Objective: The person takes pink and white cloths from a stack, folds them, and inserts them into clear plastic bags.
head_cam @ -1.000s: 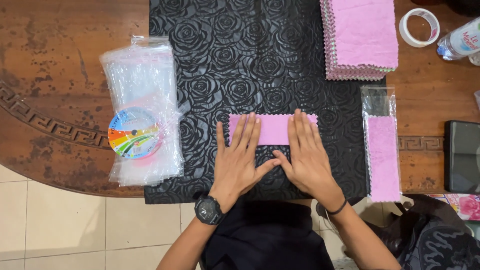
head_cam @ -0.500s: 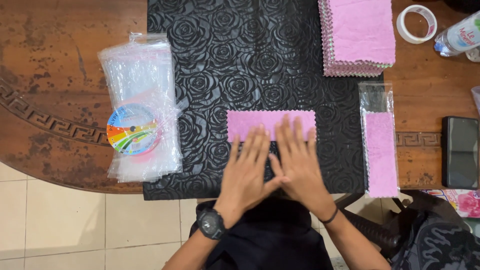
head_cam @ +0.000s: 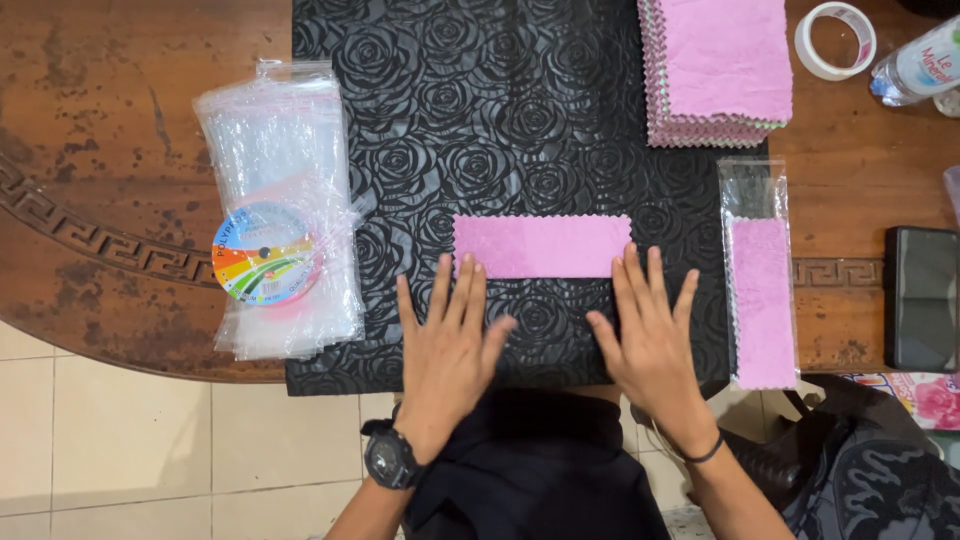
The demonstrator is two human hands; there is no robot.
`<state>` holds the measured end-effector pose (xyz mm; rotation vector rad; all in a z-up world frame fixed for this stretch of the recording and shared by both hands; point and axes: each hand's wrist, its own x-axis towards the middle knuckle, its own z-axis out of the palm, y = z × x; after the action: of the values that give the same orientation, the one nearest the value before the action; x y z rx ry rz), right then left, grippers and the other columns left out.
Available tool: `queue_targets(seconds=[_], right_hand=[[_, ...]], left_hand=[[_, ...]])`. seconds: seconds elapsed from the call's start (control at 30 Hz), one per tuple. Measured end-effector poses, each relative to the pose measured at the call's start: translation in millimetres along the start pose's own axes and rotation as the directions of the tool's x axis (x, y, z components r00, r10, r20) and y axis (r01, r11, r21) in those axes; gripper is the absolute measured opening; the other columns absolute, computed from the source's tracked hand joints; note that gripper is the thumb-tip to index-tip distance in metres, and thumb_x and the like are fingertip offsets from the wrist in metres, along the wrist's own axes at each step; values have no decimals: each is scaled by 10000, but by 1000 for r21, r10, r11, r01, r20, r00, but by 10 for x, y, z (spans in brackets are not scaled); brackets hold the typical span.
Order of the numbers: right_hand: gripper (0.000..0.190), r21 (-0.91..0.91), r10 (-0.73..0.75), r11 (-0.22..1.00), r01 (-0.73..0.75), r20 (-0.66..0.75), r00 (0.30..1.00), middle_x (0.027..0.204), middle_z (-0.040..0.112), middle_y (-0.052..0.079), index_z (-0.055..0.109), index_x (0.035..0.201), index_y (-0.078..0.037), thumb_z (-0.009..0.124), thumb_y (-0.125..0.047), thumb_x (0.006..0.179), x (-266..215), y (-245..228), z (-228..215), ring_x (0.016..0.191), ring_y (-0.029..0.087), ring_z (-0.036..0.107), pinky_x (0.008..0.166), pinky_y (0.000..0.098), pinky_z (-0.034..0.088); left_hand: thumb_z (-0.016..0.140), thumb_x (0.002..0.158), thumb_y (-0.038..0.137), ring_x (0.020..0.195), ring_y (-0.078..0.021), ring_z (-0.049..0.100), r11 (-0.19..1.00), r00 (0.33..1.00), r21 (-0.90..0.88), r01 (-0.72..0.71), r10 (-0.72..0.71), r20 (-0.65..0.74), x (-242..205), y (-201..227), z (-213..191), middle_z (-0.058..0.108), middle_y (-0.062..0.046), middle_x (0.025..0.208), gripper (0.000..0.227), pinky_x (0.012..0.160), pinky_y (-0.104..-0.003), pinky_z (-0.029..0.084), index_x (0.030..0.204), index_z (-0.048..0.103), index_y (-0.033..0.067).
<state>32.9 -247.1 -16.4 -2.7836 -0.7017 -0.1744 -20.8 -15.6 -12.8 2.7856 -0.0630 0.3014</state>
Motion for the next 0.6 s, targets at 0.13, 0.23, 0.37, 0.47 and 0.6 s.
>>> queue_targets(seconds=[0.13, 0.23, 0.37, 0.47, 0.6], right_hand=[[490, 47, 12, 999, -6, -129, 992, 1558, 510, 149, 617, 1408, -63, 702, -234, 957, 46, 178, 25, 1506, 400, 370, 1242, 645, 21], [373, 88, 52, 995, -36, -190, 980, 1409, 611, 75, 706, 1300, -129, 746, -219, 941, 76, 225, 51, 1431, 341, 494, 1279, 581, 81], [189, 106, 11, 994, 17, -252, 968, 1184, 683, 15, 779, 1138, -162, 770, -178, 951, 130, 269, 60, 1224, 265, 622, 1234, 524, 243], [146, 116, 2, 993, 31, -272, 962, 1118, 704, -15, 790, 1096, -177, 785, -170, 950, 174, 290, 57, 1144, 224, 653, 1184, 472, 330], [96, 95, -11, 995, 41, -294, 956, 1068, 710, -56, 788, 1053, -186, 785, -171, 958, 209, 305, 52, 1093, 183, 666, 1115, 416, 402]], left_hand=[[599, 995, 147, 1397, -336, 486, 999, 987, 20, -31, 34, -157, 48, -123, 6, 630, -153, 1392, 374, 1180, -631, 239, 1354, 624, 46], [667, 959, 104, 1299, -291, 572, 1000, 973, 21, -22, 27, -230, 89, -178, 26, 696, -95, 1277, 327, 1137, -555, 351, 1286, 679, 100], [699, 960, 147, 1208, -242, 606, 998, 963, 57, -41, 54, -262, 131, -215, 68, 715, -45, 1158, 209, 1053, -493, 392, 1168, 716, 140], [706, 952, 143, 1180, -224, 609, 996, 962, 69, -50, 67, -266, 162, -249, 126, 717, -24, 1128, 166, 1024, -480, 391, 1117, 724, 157], [704, 958, 141, 1154, -208, 619, 995, 952, 87, -50, 74, -298, 167, -246, 144, 721, -6, 1101, 126, 996, -456, 402, 1081, 723, 162]])
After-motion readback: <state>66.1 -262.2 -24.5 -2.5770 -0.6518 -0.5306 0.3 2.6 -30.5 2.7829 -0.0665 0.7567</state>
